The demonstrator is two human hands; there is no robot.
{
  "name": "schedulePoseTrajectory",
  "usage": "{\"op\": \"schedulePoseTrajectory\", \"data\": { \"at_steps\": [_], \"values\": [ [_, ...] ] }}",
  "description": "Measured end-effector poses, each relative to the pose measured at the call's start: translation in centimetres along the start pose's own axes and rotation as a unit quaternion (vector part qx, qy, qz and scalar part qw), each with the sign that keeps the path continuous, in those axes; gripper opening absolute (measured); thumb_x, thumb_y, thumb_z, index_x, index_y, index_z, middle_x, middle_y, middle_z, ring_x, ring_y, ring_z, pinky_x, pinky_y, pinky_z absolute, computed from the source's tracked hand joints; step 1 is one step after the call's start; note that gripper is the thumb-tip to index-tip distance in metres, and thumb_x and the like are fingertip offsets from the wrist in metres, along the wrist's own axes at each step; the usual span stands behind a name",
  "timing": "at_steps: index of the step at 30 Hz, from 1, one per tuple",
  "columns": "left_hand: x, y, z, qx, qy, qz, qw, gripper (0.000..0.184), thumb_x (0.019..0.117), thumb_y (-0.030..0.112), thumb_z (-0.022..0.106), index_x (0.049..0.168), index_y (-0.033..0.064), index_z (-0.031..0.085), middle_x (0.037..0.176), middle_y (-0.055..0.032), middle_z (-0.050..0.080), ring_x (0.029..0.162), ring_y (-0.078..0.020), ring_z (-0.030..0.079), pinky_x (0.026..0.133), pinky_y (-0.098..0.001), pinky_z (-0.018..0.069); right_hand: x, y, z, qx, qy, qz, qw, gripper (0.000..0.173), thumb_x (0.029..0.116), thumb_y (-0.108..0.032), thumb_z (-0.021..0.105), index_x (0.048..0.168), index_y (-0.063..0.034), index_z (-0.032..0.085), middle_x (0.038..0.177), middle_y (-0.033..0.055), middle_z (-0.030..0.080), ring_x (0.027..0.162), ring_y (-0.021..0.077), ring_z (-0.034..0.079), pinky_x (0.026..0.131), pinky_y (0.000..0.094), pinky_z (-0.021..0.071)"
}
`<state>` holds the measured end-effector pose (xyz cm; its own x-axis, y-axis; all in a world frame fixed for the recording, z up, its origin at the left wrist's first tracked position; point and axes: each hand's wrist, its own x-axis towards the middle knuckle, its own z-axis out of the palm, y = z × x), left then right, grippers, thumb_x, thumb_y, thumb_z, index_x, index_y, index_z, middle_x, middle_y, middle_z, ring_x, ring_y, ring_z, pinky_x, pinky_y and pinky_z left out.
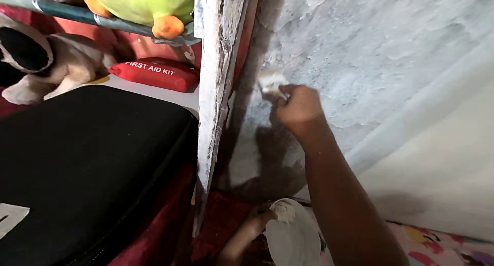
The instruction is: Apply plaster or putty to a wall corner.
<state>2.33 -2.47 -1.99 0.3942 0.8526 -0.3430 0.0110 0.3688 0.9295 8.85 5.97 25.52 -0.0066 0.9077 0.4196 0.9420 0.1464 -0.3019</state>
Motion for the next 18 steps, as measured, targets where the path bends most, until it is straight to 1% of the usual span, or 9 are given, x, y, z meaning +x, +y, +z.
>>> {"op": "schedulePoseTrajectory", "data": {
  "at_steps": [2,4,7,9,10,12,13,15,18],
  "values": [
    [-0.1,0.0,0.0,0.006,-0.003,-0.003,1.0,0.031,0.1008,0.025,0.062,0.124,0.0049,0.062,0.1,-0.0057,0.061,0.081,-0.0103,0.055,0.07,-0.0287,0.0476,0.8,0.5,0.2,0.027,0.101,-0.025,0.994,0.041,0.1059,-0.019,0.05,0.143,-0.0015,0.058,0.125,0.0265,0.067,0.114,0.0422,0.066,0.098,0.0568,0.0503],
    [0.0,0.0,0.0,0.01,-0.007,0.004,1.0,0.031,0.1007,0.024,0.062,0.126,0.0055,0.063,0.099,-0.0047,0.061,0.078,-0.0091,0.054,0.068,-0.0272,0.0464,2.0,1.6,2.9,0.041,0.098,-0.017,0.994,0.048,0.1048,-0.022,0.054,0.15,-0.0057,0.052,0.13,0.028,0.063,0.118,0.0435,0.064,0.099,0.0569,0.051],
    [0.3,-0.5,0.2,0.012,-0.002,0.02,1.0,0.029,0.1003,0.022,0.062,0.124,0.0053,0.064,0.099,-0.0038,0.062,0.079,-0.0077,0.054,0.068,-0.0258,0.0463,-0.5,3.5,10.3,0.025,0.001,0.008,1.0,0.057,0.1006,-0.014,0.059,0.153,-0.0012,0.041,0.131,0.033,0.057,0.114,0.0484,0.063,0.092,0.0598,0.0546],
    [0.4,-0.4,0.4,0.026,-0.005,0.029,0.999,0.03,0.1016,0.02,0.061,0.127,0.0034,0.063,0.103,-0.0054,0.063,0.082,-0.0076,0.056,0.072,-0.0261,0.0477,-3.1,4.0,13.3,0.018,-0.139,0.059,0.988,0.052,0.1005,-0.009,0.057,0.149,0.0009,0.043,0.135,0.0297,0.057,0.12,0.0431,0.062,0.1,0.0552,0.0523],
    [0.4,-0.4,0.6,0.041,-0.01,0.035,0.998,0.03,0.103,0.019,0.059,0.127,0.0023,0.062,0.104,-0.006,0.064,0.083,-0.0073,0.056,0.074,-0.0257,0.048,-3.9,4.1,14.0,0.019,-0.2,0.081,0.976,0.048,0.1002,-0.009,0.056,0.146,0.0021,0.047,0.136,0.0276,0.058,0.124,0.0398,0.061,0.103,0.0527,0.0504],
    [0.7,-0.7,0.7,0.062,-0.02,0.031,0.997,0.027,0.1033,0.021,0.059,0.123,0.0019,0.064,0.101,-0.0061,0.064,0.084,-0.0088,0.057,0.076,-0.0279,0.0493,-4.3,3.9,13.5,0.01,-0.268,0.098,0.958,0.039,0.0993,-0.01,0.058,0.136,0.0034,0.057,0.134,0.0248,0.061,0.126,0.0365,0.06,0.105,0.0514,0.0489],
    [1.0,-0.9,0.8,0.063,-0.019,0.024,0.998,0.026,0.1024,0.022,0.06,0.119,0.0031,0.064,0.096,-0.0044,0.063,0.08,-0.0082,0.056,0.073,-0.0276,0.0486,-3.9,3.6,12.4,0.008,-0.271,0.091,0.958,0.035,0.0993,-0.012,0.06,0.131,0.0036,0.061,0.131,0.0246,0.063,0.124,0.0367,0.061,0.104,0.0522,0.0491],
    [1.1,-1.2,1.0,0.047,-0.03,-0.001,0.998,0.029,0.1004,0.025,0.063,0.12,0.0036,0.064,0.096,-0.005,0.064,0.081,-0.0101,0.059,0.074,-0.0302,0.0508,-2.3,3.3,9.6,0.02,-0.222,0.071,0.972,0.033,0.1,-0.019,0.063,0.125,0.0029,0.066,0.124,0.0263,0.065,0.118,0.0405,0.063,0.1,0.0577,0.0493],
    [1.2,-1.1,0.7,0.026,-0.036,-0.026,0.999,0.036,0.0997,0.028,0.063,0.126,0.0036,0.062,0.102,-0.0088,0.065,0.087,-0.0144,0.062,0.078,-0.0347,0.0529,1.3,2.9,4.1,0.044,-0.093,0.058,0.993,0.033,0.097,-0.019,0.066,0.122,0.0024,0.067,0.117,0.0285,0.067,0.112,0.0455,0.064,0.094,0.0653,0.0486]
  ]
}}
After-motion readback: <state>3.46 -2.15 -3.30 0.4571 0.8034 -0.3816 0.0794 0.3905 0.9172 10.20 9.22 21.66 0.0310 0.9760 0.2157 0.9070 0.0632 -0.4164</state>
